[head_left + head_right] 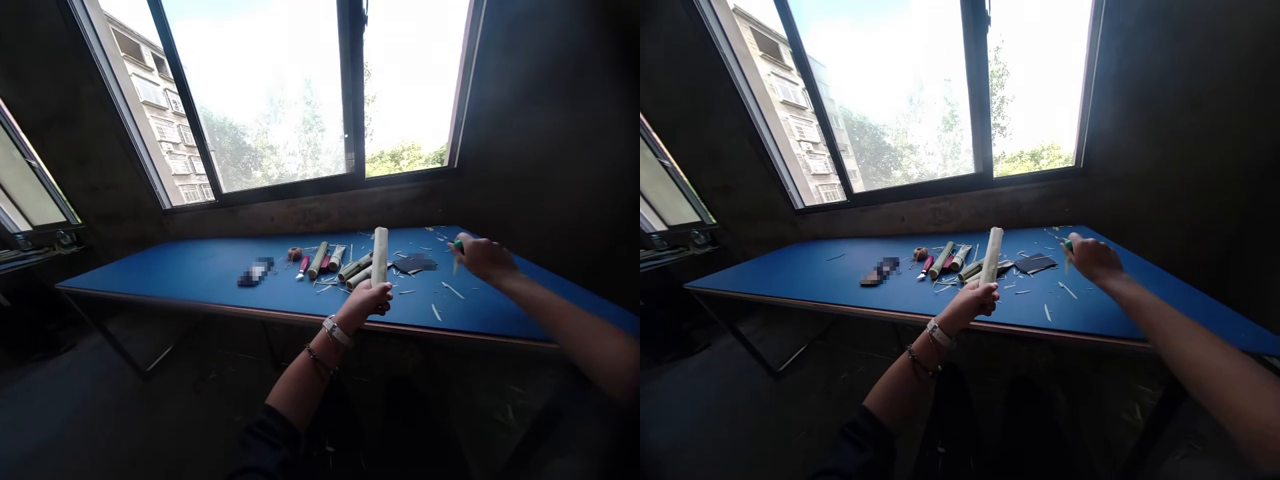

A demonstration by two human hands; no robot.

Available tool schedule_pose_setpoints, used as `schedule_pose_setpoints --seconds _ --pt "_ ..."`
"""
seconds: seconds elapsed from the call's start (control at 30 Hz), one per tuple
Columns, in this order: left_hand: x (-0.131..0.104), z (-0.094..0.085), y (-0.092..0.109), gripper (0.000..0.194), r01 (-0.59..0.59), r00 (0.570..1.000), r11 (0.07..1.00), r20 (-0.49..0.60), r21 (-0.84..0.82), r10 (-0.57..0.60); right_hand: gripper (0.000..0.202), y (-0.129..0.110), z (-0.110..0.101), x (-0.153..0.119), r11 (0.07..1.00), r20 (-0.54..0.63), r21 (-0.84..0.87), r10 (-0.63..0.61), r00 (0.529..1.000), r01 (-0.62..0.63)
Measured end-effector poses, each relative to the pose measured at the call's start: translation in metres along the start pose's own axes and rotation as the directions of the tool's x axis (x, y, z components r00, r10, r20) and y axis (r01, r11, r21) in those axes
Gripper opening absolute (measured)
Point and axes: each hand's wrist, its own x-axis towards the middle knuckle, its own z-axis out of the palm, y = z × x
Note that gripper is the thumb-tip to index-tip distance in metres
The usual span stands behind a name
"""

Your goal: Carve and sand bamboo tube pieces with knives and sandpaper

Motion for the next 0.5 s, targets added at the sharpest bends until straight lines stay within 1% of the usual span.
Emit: schedule_pose_setpoints --seconds 0.03,0.07,0.1,0.13,0.2,0.3,0.37,0.43,0.5 --pt "0.001 0.000 0.000 0.023 0.001 1.000 1.000 0.000 0.020 -0.001 0.036 -0.009 -0.004 -0.009 0.998 -0.054 0.014 -0.062 0.997 0.063" --pt "0.003 0.002 0.000 0.022 0.001 1.000 0.999 -0.003 0.035 -0.001 0.035 -0.019 -0.008 -0.017 0.989 -0.116 0.026 -0.142 0.983 0.146" --pt "0.004 0.003 0.000 0.021 0.002 1.000 0.999 -0.005 0.043 -0.001 0.033 -0.030 -0.011 -0.023 0.971 -0.164 0.034 -0.229 0.959 0.237" --pt "0.005 0.006 0.000 0.020 0.002 1.000 0.999 -0.004 0.052 -0.002 0.032 -0.041 -0.015 -0.028 0.948 -0.191 0.036 -0.305 0.933 0.317" --pt "0.004 0.010 0.000 0.019 -0.009 1.000 0.998 0.012 0.063 0.008 0.029 -0.059 -0.020 -0.035 0.915 -0.201 0.029 -0.388 0.899 0.402" --pt "0.001 0.015 0.003 0.018 -0.040 0.998 0.994 0.056 0.101 0.034 0.024 -0.071 -0.020 -0.035 0.896 -0.174 -0.036 -0.441 0.881 0.442" --pt "0.000 0.017 0.004 0.019 -0.044 0.998 0.988 0.048 0.146 0.037 0.025 -0.073 -0.016 -0.033 0.885 -0.166 -0.084 -0.466 0.869 0.458" --pt "0.001 0.019 0.004 0.018 -0.023 1.000 0.983 0.022 0.180 0.019 0.026 -0.071 -0.011 -0.029 0.883 -0.173 -0.102 -0.470 0.866 0.459" --pt "0.003 0.020 0.002 0.016 0.003 1.000 0.985 0.019 0.171 -0.006 0.027 -0.070 -0.006 -0.026 0.887 -0.182 -0.103 -0.461 0.869 0.449"
